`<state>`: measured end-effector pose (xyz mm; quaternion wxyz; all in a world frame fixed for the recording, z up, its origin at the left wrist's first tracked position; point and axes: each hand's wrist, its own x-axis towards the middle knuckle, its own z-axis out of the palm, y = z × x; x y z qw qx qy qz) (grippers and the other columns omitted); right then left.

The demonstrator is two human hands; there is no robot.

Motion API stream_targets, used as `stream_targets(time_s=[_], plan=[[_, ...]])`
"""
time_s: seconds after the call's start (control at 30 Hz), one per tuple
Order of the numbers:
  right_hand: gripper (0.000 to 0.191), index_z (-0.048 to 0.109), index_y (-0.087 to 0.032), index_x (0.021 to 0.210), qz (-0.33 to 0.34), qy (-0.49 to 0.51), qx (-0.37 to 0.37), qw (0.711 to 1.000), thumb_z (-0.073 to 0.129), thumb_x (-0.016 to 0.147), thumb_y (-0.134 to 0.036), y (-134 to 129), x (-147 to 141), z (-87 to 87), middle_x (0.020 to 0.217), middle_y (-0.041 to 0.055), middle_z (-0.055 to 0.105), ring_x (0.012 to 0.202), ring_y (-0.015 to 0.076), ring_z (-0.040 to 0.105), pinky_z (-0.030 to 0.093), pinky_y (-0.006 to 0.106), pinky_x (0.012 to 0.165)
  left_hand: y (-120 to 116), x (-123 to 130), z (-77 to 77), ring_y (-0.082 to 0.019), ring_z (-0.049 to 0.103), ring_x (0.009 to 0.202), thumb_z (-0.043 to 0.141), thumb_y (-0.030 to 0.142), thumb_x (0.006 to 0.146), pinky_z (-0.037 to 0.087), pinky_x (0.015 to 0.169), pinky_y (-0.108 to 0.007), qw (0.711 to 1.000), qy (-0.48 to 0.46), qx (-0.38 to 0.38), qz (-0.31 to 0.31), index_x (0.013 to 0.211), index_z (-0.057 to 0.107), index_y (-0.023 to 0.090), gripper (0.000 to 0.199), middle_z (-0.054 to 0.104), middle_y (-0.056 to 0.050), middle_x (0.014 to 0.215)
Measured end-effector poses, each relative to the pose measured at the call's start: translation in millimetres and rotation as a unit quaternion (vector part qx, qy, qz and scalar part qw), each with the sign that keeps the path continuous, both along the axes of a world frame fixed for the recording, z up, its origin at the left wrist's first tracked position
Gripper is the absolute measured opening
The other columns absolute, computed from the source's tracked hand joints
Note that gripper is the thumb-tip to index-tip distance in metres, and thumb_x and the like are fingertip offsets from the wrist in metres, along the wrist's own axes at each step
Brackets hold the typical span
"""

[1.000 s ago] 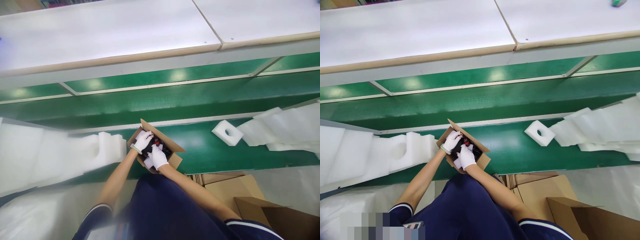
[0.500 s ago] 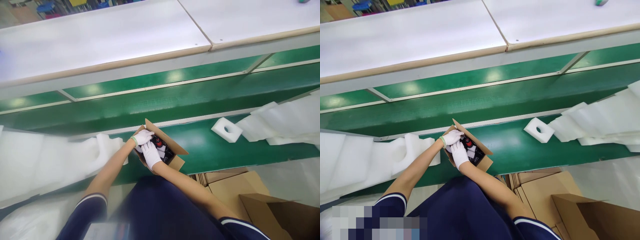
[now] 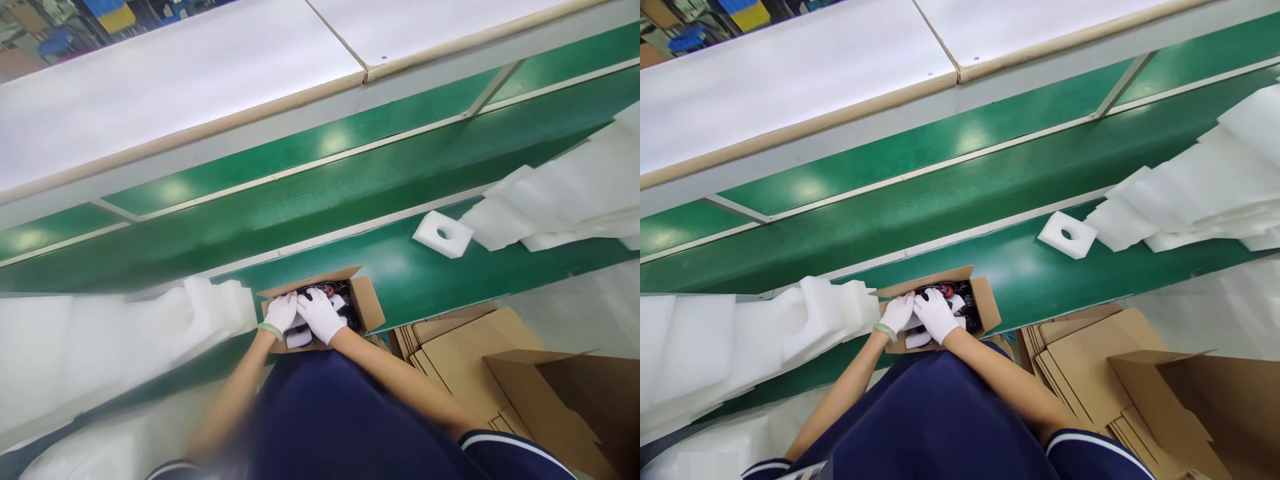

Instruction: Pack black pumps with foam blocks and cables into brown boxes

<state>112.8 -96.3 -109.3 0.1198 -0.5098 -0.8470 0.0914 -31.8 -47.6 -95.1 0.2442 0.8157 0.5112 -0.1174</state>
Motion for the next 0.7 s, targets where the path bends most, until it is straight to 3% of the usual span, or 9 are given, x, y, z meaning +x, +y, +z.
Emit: stream_targets(time_s=[0.07, 0.13, 0.23, 0.3, 0.4, 0.47, 0.6, 0.7], plan=[[0.031, 0.054, -0.016, 0.117, 0.003, 0.048, 0.010, 0.999, 0.048, 0.086, -0.014, -20, 6, -4.6, 0.112, 0.0116, 0.057, 0.116, 0.0268, 0.042, 0.038, 0.049, 0.099, -23, 0, -0.6, -0.028, 0.058, 0.108, 0.024, 0.025, 0.094, 0.043, 0.094, -0.042, 0.997, -0.027, -0.004, 0.066, 0.118, 0.056, 0.011, 0.042, 0.062, -0.018, 0.117], [0.037, 0.051, -0.012, 0.120, -0.061, 0.091, 0.014, 0.994, 0.051, 0.083, -0.015, -37, 9, -8.8, 0.123, 0.0154, 0.050, 0.123, 0.0277, 0.037, 0.039, 0.047, 0.099, -35, 1, 0.3, -0.027, 0.054, 0.115, 0.033, 0.034, 0.093, 0.040, 0.099, -0.041, 0.982, -0.112, -0.026, 0.150, 0.119, 0.056, 0.014, 0.040, 0.061, -0.015, 0.119], [0.053, 0.043, -0.007, 0.127, -0.189, 0.106, -0.021, 0.976, 0.057, 0.078, -0.018, -53, 8, -9.9, 0.129, 0.0205, 0.045, 0.120, 0.0302, 0.040, 0.043, 0.046, 0.094, -35, 6, -0.8, -0.024, 0.053, 0.116, 0.050, 0.040, 0.086, 0.041, 0.101, -0.038, 0.915, -0.325, -0.129, 0.202, 0.122, 0.052, 0.018, 0.042, 0.058, -0.010, 0.126], [0.060, 0.040, -0.006, 0.130, -0.229, 0.101, -0.065, 0.966, 0.060, 0.076, -0.023, -55, 5, -6.1, 0.128, 0.0204, 0.046, 0.117, 0.0310, 0.041, 0.044, 0.045, 0.092, -32, 12, -5.9, -0.023, 0.057, 0.111, 0.060, 0.037, 0.080, 0.044, 0.098, -0.037, 0.867, -0.406, -0.178, 0.228, 0.118, 0.054, 0.017, 0.043, 0.061, -0.010, 0.122], [0.059, 0.042, -0.008, 0.129, -0.240, 0.107, -0.124, 0.957, 0.060, 0.076, -0.027, -57, 7, 1.2, 0.127, 0.0184, 0.048, 0.116, 0.0296, 0.042, 0.043, 0.044, 0.094, -29, 20, -16.4, -0.023, 0.061, 0.102, 0.071, 0.032, 0.070, 0.047, 0.094, -0.038, 0.844, -0.410, -0.187, 0.292, 0.107, 0.059, 0.015, 0.042, 0.066, -0.010, 0.111], [0.064, 0.041, -0.009, 0.130, -0.251, 0.096, -0.142, 0.953, 0.062, 0.074, -0.029, -62, 14, 2.3, 0.132, 0.0180, 0.045, 0.120, 0.0293, 0.039, 0.039, 0.043, 0.098, -28, 22, -19.6, -0.023, 0.062, 0.101, 0.072, 0.030, 0.068, 0.048, 0.093, -0.039, 0.834, -0.415, -0.199, 0.302, 0.104, 0.060, 0.015, 0.041, 0.067, -0.010, 0.109], [0.085, 0.033, -0.014, 0.138, -0.295, 0.007, -0.185, 0.937, 0.071, 0.064, -0.031, -72, 35, -7.8, 0.150, 0.0173, 0.019, 0.132, 0.0348, 0.023, 0.032, 0.049, 0.102, -22, 20, -11.3, -0.023, 0.063, 0.099, 0.073, 0.029, 0.066, 0.048, 0.092, -0.040, 0.833, -0.417, -0.238, 0.276, 0.099, 0.062, 0.014, 0.038, 0.068, -0.009, 0.106], [0.087, 0.031, -0.023, 0.140, -0.267, -0.023, -0.240, 0.933, 0.072, 0.064, -0.035, -69, 43, -16.3, 0.154, 0.0151, 0.005, 0.128, 0.0357, 0.029, 0.040, 0.048, 0.092, -23, 21, -6.3, -0.023, 0.063, 0.099, 0.076, 0.028, 0.063, 0.050, 0.091, -0.039, 0.808, -0.419, -0.287, 0.299, 0.102, 0.061, 0.016, 0.044, 0.067, -0.009, 0.109]])
